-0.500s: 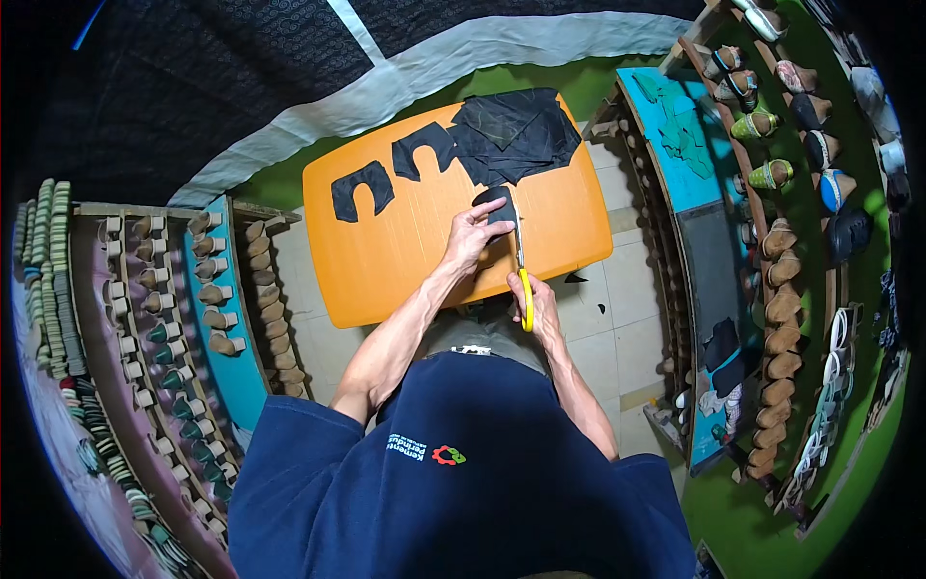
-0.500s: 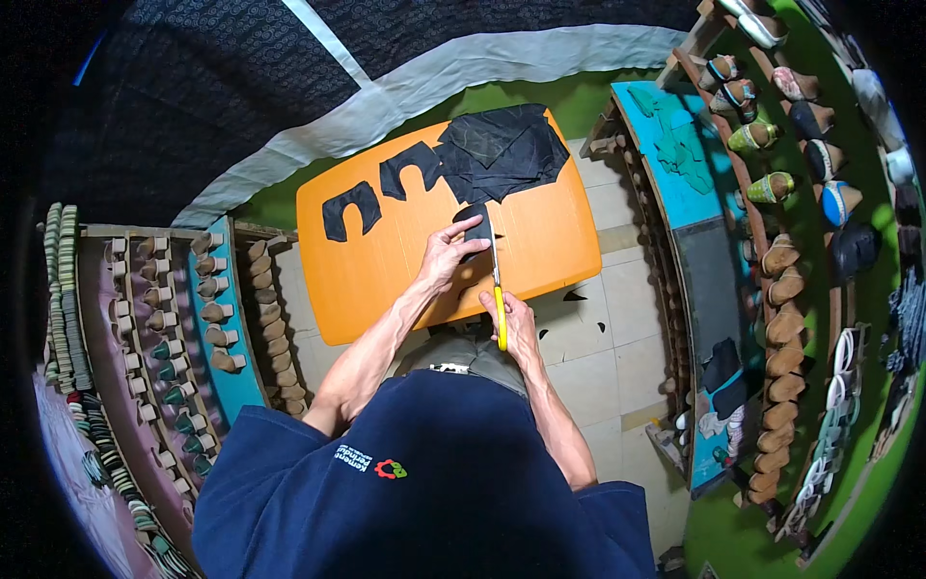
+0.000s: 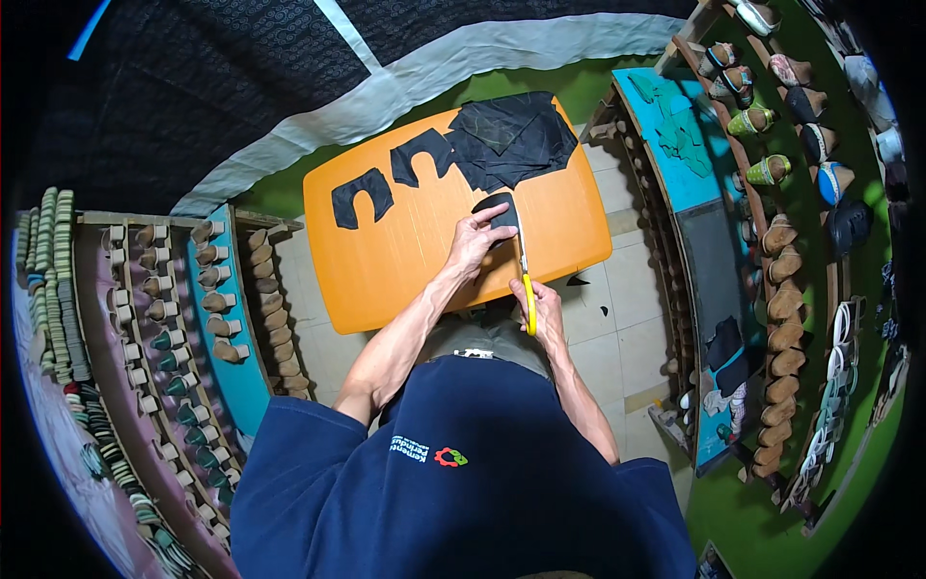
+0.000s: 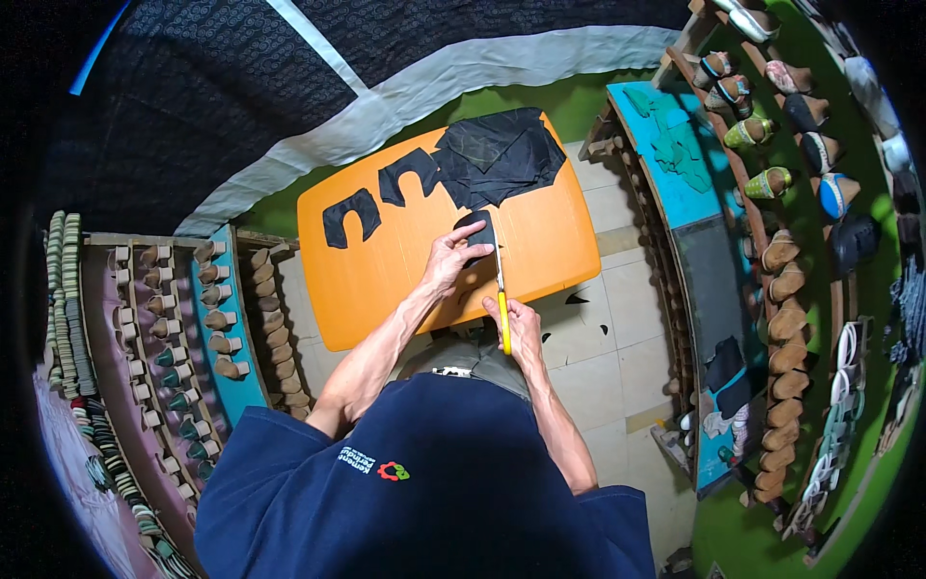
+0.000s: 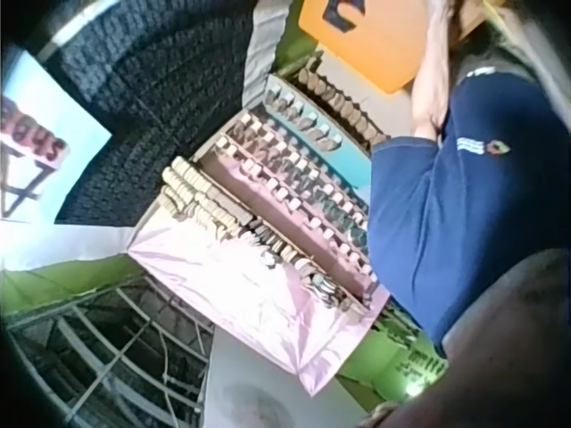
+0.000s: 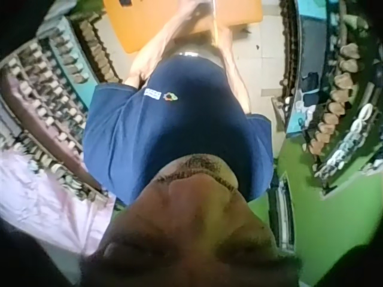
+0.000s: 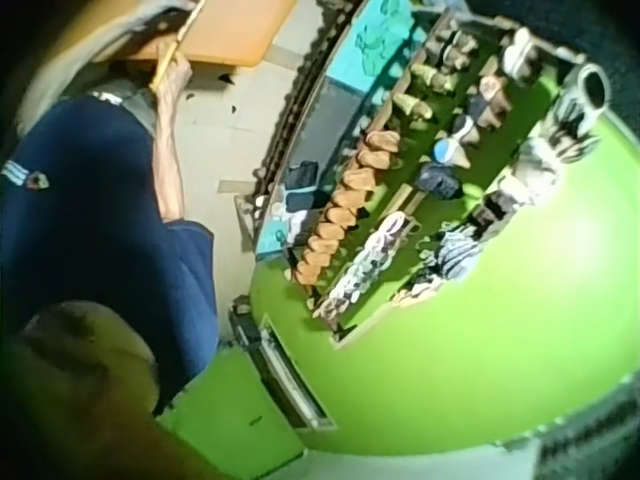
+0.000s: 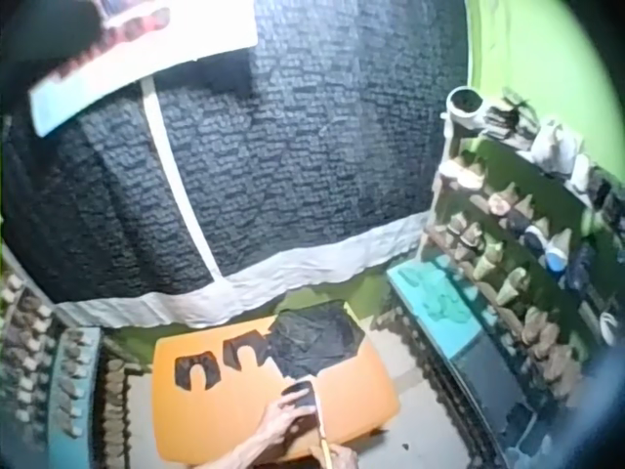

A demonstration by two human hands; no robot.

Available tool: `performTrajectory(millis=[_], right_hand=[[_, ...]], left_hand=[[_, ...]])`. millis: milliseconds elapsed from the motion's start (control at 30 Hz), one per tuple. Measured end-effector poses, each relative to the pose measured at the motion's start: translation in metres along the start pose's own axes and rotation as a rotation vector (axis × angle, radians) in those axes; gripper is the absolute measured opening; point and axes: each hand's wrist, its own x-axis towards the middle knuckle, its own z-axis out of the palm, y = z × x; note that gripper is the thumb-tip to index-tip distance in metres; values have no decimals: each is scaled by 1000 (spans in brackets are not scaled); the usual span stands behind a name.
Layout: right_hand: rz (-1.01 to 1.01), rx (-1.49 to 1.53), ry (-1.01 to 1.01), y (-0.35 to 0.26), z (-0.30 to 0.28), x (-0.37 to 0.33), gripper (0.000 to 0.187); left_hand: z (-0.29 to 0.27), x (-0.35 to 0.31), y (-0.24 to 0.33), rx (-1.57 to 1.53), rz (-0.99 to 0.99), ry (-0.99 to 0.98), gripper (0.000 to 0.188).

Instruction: The person uses yellow-handled scissors to cut a dark fabric sheet on an orange table. They cut out several identical U-shaped pieces, trimming the edges and stacking the finished pieces on the table.

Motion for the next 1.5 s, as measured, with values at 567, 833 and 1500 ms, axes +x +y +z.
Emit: performTrajectory(millis=[567,833,1500], right_hand=[[-331,515,107,3,-8,35,45],[-276,104,-375,-66,8,45,32],[-475,-470,-11,-159,141,242,44]], left_hand=[[9,-52,-49,153,66,-275,82],[-61,-91,-34,390,302,266,79],[-219,96,46,125,163,327,34]])
